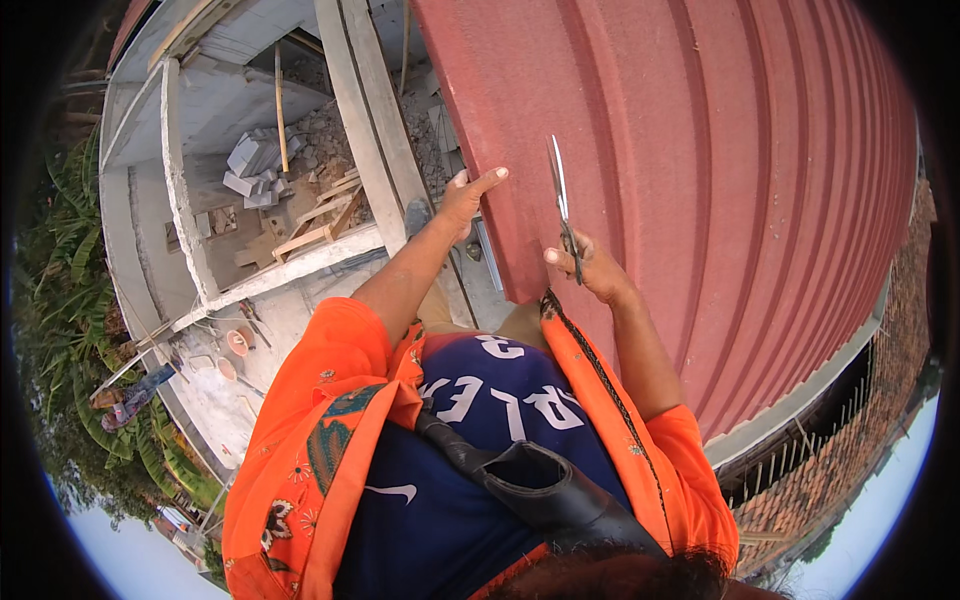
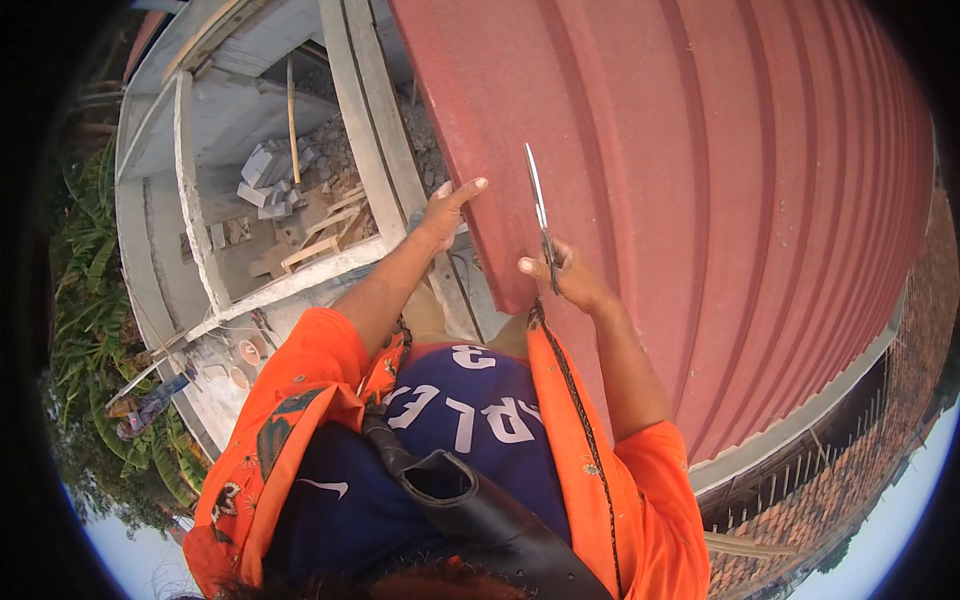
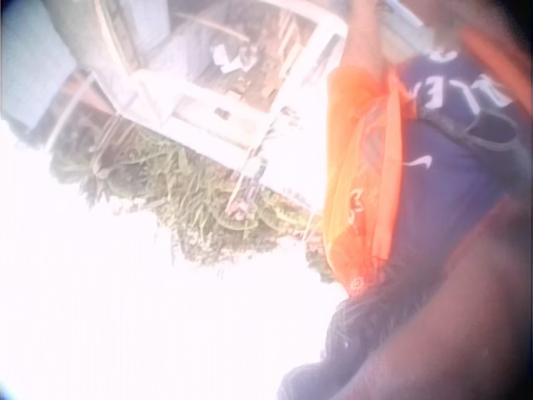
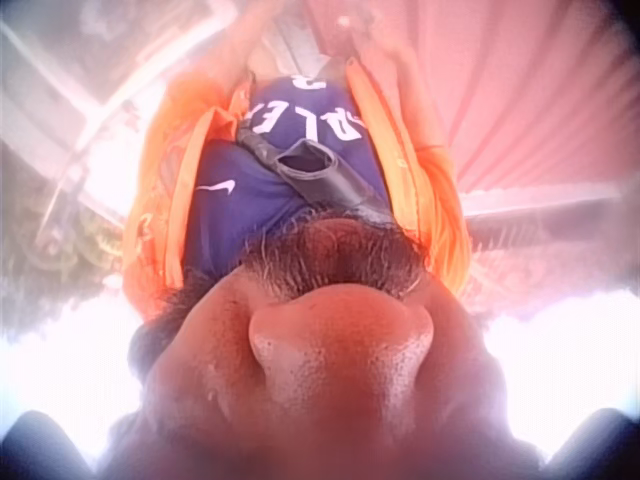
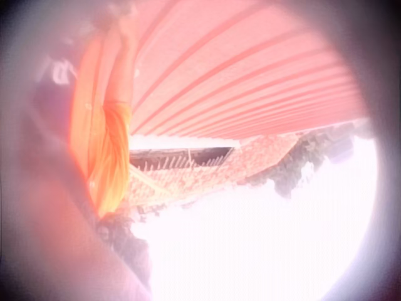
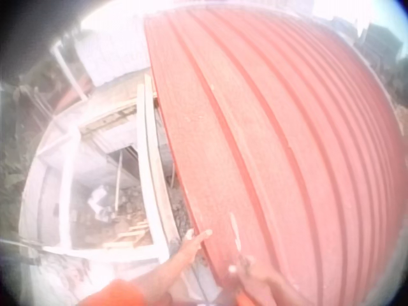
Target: The person uses tin snips to cut along the edge of a red corrugated metal sheet on a roof. They repeatedly snip small sections and remove the cut pieces by hand.
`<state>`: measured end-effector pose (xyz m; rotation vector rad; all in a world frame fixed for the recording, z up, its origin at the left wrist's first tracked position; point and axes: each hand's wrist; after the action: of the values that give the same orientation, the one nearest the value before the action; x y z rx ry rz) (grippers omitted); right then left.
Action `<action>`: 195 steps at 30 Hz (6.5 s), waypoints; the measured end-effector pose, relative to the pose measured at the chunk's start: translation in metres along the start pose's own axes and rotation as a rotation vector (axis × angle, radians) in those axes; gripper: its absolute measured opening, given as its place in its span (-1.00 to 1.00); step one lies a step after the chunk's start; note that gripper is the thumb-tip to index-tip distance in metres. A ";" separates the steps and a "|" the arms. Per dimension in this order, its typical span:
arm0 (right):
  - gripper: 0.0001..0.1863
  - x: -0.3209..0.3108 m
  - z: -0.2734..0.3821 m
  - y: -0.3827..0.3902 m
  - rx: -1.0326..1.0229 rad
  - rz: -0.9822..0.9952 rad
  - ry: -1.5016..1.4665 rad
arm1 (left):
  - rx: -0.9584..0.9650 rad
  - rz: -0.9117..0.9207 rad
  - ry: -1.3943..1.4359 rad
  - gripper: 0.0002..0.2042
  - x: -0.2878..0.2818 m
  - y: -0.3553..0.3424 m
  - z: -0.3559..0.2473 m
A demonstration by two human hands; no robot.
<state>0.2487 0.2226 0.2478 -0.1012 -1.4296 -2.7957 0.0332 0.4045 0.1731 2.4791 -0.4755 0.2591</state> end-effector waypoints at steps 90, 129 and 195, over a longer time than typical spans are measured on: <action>-0.33 -0.004 0.120 -0.108 -0.195 -0.047 -0.061 | -0.264 0.444 0.479 -0.61 -0.002 0.003 0.020; -0.34 -0.012 0.172 -0.124 -0.056 0.015 -0.296 | -0.309 0.394 0.425 -0.75 -0.001 0.008 0.017; -0.35 0.041 0.173 -0.221 -0.268 -1.480 0.481 | -0.308 -0.140 -0.323 -0.47 -0.429 0.005 -0.054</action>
<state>0.2113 0.4931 0.1718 2.2789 -1.1307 -3.3205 -0.3661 0.5509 0.0953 2.2417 -0.4327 -0.2582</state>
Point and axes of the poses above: each hand's wrist, its own y-axis away from the middle knuckle, its own x-axis out of the palm, z = x × y, and after that the axes turned 14 degrees about x, right-handed
